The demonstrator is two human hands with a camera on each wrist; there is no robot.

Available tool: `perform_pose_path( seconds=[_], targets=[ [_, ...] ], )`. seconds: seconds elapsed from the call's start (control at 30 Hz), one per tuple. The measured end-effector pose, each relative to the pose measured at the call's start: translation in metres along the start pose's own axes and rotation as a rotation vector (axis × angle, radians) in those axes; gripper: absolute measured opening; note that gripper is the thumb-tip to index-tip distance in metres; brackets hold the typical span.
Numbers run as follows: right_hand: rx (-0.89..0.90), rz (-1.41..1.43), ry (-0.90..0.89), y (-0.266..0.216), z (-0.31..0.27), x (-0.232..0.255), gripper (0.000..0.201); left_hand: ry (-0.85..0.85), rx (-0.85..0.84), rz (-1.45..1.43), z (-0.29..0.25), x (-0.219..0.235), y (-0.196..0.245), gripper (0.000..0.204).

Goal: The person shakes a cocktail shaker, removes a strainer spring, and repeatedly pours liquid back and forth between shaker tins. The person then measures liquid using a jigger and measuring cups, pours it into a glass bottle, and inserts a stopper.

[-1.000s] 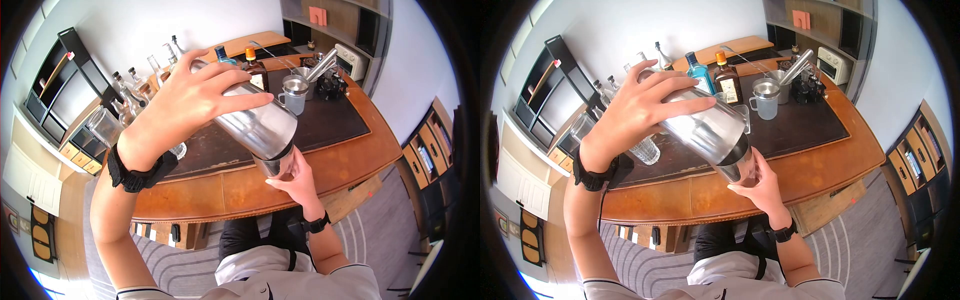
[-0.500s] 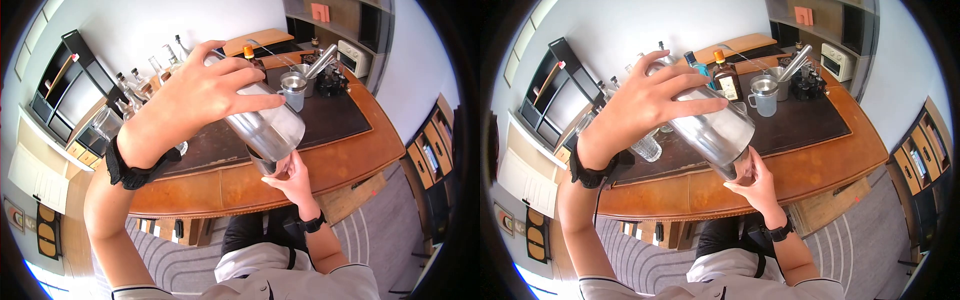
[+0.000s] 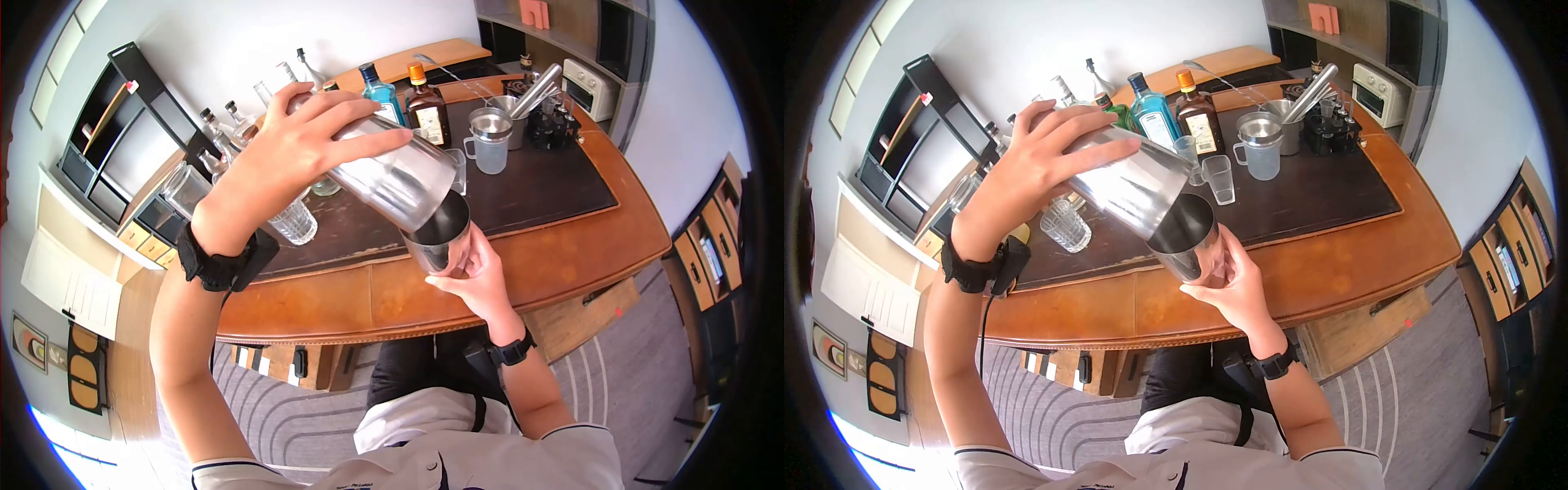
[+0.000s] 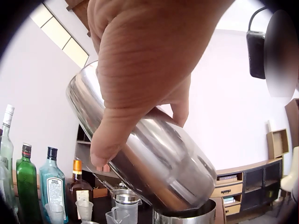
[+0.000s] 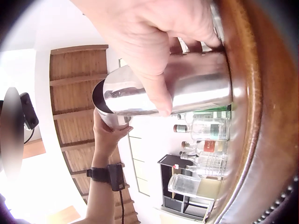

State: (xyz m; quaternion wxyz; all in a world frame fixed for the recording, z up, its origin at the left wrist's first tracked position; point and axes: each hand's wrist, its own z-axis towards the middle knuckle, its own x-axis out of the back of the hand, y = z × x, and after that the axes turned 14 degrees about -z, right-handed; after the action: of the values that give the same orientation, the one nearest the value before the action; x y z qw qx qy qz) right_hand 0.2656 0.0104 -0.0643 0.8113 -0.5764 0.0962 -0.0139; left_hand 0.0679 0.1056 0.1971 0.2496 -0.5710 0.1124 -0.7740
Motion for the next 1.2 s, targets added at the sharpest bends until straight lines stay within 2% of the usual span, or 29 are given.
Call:
perform_pose_path(
  seconds=[0.1, 0.17, 0.3, 0.4, 0.6, 0.73, 0.9, 1.2],
  targets=[
    [-0.013, -0.010, -0.011, 0.001, 0.001, -0.001, 0.105, 0.001, 0.006, -0.015, 0.002, 0.006, -0.005, 0.092],
    [-0.025, -0.021, -0.011, 0.000, 0.001, -0.002, 0.105, 0.016, 0.005, -0.154, 0.006, 0.005, -0.008, 0.094],
    [-0.055, -0.059, -0.022, -0.001, 0.001, 0.000, 0.106, -0.018, -0.023, -0.258, 0.009, -0.008, -0.005, 0.089],
    [-0.055, -0.070, -0.028, -0.003, 0.001, 0.000, 0.107, 0.004, -0.037, -0.228, 0.006, -0.012, -0.002, 0.077],
    [-0.056, -0.041, -0.036, -0.007, 0.002, -0.001, 0.105, 0.000, -0.072, 0.032, 0.004, 0.003, -0.009, 0.075],
    [-0.040, -0.018, -0.045, -0.006, 0.002, -0.001, 0.105, 0.045, -0.068, -0.036, 0.013, 0.011, -0.005, 0.076],
    [-0.049, -0.011, -0.043, 0.001, 0.004, 0.002, 0.104, -0.006, -0.092, -0.160, 0.017, 0.006, 0.005, 0.077],
    [-0.014, -0.008, -0.046, -0.002, 0.003, 0.001, 0.104, -0.019, -0.064, -0.043, 0.005, -0.003, -0.005, 0.079]
  ],
)
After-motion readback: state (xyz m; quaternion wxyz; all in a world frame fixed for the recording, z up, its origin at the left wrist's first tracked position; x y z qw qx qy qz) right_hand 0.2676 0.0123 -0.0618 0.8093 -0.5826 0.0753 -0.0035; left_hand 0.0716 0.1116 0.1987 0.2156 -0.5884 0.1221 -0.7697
